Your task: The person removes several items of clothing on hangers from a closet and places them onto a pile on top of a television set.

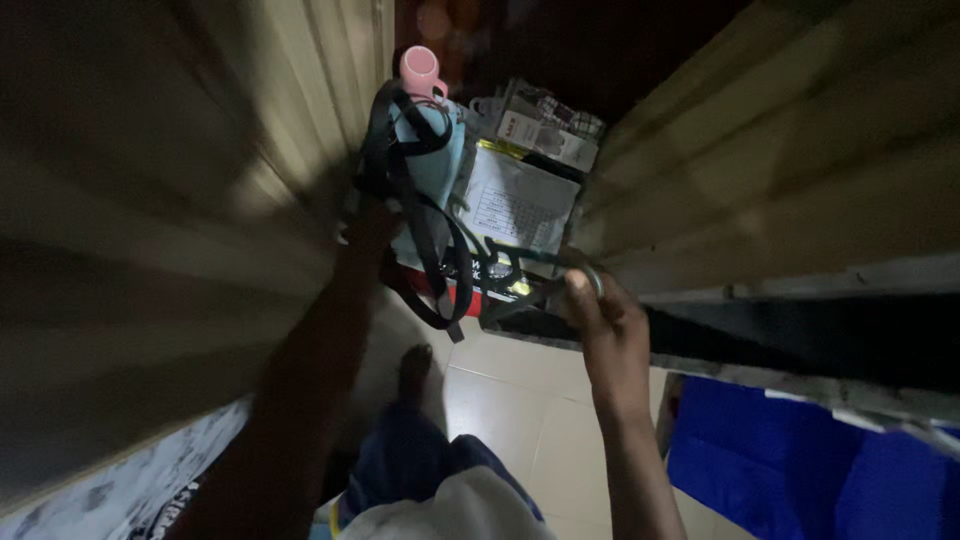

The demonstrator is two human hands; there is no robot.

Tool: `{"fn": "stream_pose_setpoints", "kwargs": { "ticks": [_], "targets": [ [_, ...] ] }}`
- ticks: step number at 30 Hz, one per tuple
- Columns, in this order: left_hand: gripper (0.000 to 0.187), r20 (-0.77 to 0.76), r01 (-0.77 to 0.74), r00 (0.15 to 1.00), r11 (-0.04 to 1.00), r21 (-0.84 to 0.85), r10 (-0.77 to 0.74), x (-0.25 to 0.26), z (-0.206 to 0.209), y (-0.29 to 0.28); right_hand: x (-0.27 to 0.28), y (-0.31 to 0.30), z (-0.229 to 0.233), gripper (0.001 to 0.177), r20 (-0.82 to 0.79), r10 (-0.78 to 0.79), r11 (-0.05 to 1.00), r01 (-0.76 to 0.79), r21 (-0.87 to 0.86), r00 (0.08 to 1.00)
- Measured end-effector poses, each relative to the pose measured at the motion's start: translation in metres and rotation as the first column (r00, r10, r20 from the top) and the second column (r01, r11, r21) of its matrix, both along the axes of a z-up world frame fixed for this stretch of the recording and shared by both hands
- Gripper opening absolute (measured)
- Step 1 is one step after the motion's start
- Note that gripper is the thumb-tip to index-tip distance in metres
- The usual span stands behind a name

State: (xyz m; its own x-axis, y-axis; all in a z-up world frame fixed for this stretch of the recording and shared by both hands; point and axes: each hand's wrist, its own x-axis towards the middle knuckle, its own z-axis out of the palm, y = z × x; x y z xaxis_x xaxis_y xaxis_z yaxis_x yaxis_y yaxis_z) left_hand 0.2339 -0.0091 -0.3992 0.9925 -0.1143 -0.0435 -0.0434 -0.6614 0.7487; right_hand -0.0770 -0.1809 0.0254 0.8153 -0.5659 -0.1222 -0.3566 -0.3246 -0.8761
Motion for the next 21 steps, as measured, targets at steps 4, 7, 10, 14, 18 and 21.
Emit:
{"fn": "stream_pose_setpoints", "kwargs": {
  "ticks": [4,7,10,14,18,21],
  "targets": [
    [0.059,-0.08,0.024,0.996,0.998,-0.05,-0.028,-0.014,-0.01,-0.037,-0.007,0.0,0.005,0.048,-0.197,-0.1,0.994,0.107,0.025,0.975],
    [0.058,-0.12,0.053,0.991,0.997,-0.062,-0.061,-0.025,-0.013,-0.049,-0.012,0.001,0.009,0.051,-0.121,-0.111,0.984,0.126,0.125,0.987],
    [0.056,-0.137,0.032,0.99,0.995,-0.095,-0.045,-0.034,-0.013,-0.055,-0.021,0.0,0.015,0.05,-0.156,-0.077,0.997,0.076,-0.011,0.985],
    [0.054,-0.125,-0.064,0.991,0.985,-0.159,0.044,-0.028,-0.011,-0.067,-0.025,-0.001,0.018,0.051,-0.211,-0.164,0.986,0.162,-0.025,0.964],
    [0.052,-0.149,-0.139,0.982,0.976,-0.17,0.114,-0.04,-0.02,-0.058,-0.027,-0.001,0.014,0.056,-0.229,-0.182,0.98,0.195,0.036,0.956],
    [0.051,-0.162,-0.172,0.976,0.967,-0.189,0.142,-0.041,-0.024,-0.054,-0.024,0.0,0.012,0.056,-0.262,-0.173,0.981,0.189,0.036,0.95]
  ]
}}
